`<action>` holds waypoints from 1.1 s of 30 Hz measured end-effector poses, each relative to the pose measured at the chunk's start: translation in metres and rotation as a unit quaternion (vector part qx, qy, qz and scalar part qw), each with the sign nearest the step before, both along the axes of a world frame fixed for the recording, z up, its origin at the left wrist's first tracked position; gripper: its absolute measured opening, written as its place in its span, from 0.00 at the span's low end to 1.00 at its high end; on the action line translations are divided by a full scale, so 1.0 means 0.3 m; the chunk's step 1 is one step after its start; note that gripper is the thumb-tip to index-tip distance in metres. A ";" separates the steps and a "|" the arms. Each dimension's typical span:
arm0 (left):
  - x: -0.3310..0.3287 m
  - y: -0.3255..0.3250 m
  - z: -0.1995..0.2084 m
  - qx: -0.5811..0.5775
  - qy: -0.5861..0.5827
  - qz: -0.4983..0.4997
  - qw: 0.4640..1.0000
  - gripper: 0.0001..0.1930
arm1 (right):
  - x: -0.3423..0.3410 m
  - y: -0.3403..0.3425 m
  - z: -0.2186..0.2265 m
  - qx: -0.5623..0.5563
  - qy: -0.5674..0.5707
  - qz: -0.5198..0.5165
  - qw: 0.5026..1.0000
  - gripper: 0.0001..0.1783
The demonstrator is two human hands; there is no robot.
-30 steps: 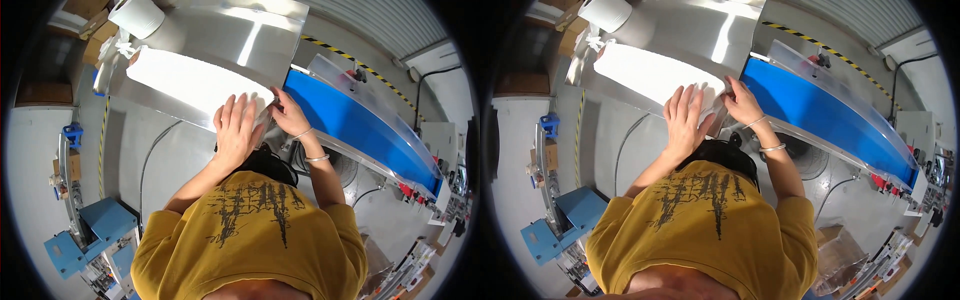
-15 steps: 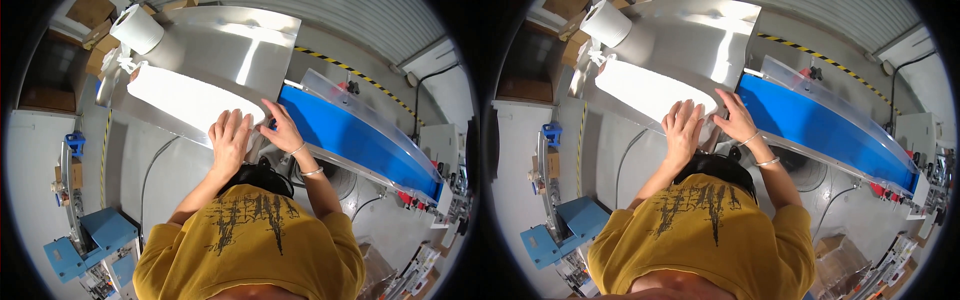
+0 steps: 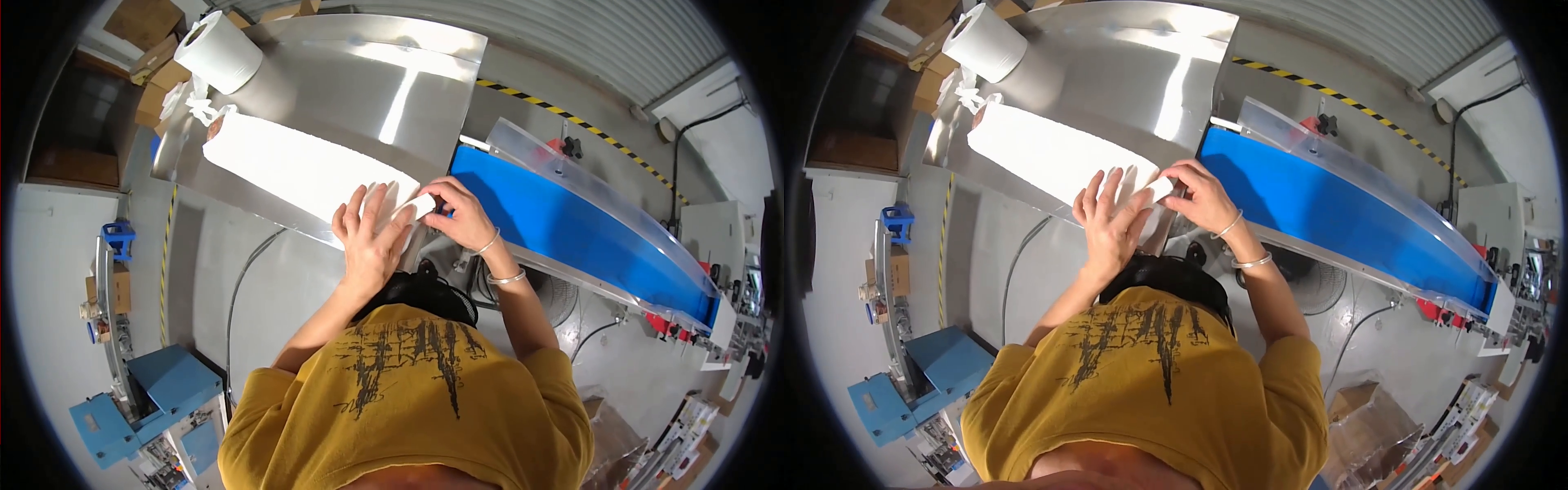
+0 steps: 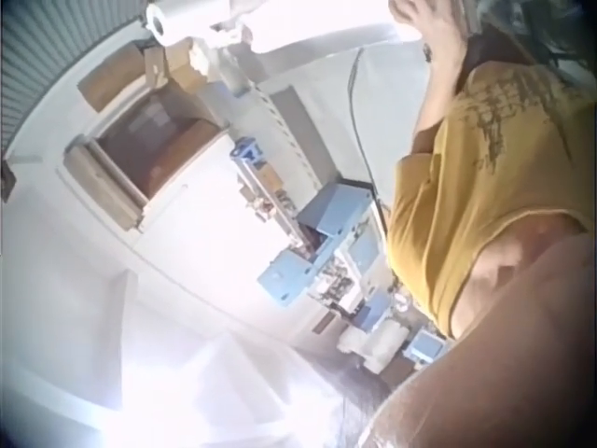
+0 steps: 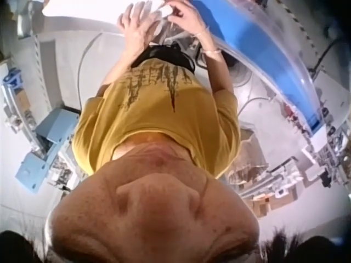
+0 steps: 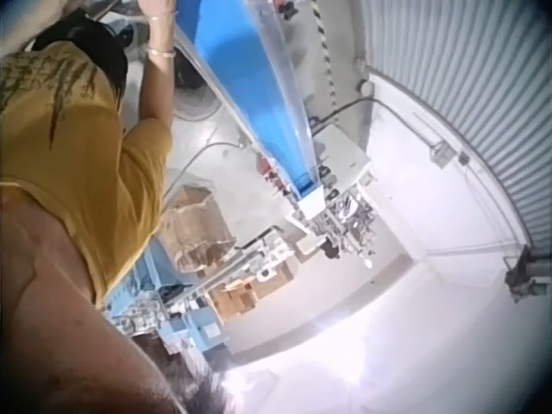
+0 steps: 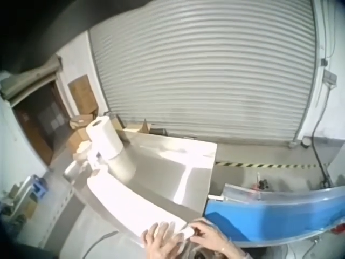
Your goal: Operating industrial paper processing machinery and organizing stacks of paper products.
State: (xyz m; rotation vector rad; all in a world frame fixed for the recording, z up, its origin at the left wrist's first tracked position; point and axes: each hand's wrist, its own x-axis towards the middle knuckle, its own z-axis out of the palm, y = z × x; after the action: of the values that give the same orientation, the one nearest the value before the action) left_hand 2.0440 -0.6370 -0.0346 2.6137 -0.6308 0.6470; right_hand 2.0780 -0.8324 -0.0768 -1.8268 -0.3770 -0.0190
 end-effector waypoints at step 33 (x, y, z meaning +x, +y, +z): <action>0.060 0.081 -0.004 -0.060 0.021 -0.004 0.998 0.19 | -0.123 -0.538 -0.212 -0.173 0.242 -0.479 0.826 0.34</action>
State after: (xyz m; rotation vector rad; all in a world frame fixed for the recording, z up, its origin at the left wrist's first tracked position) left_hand 2.0621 -0.6126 -0.0358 2.5059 -0.5717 0.6067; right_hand 2.0413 -0.9936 -0.1403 -2.1150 0.9790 -0.1863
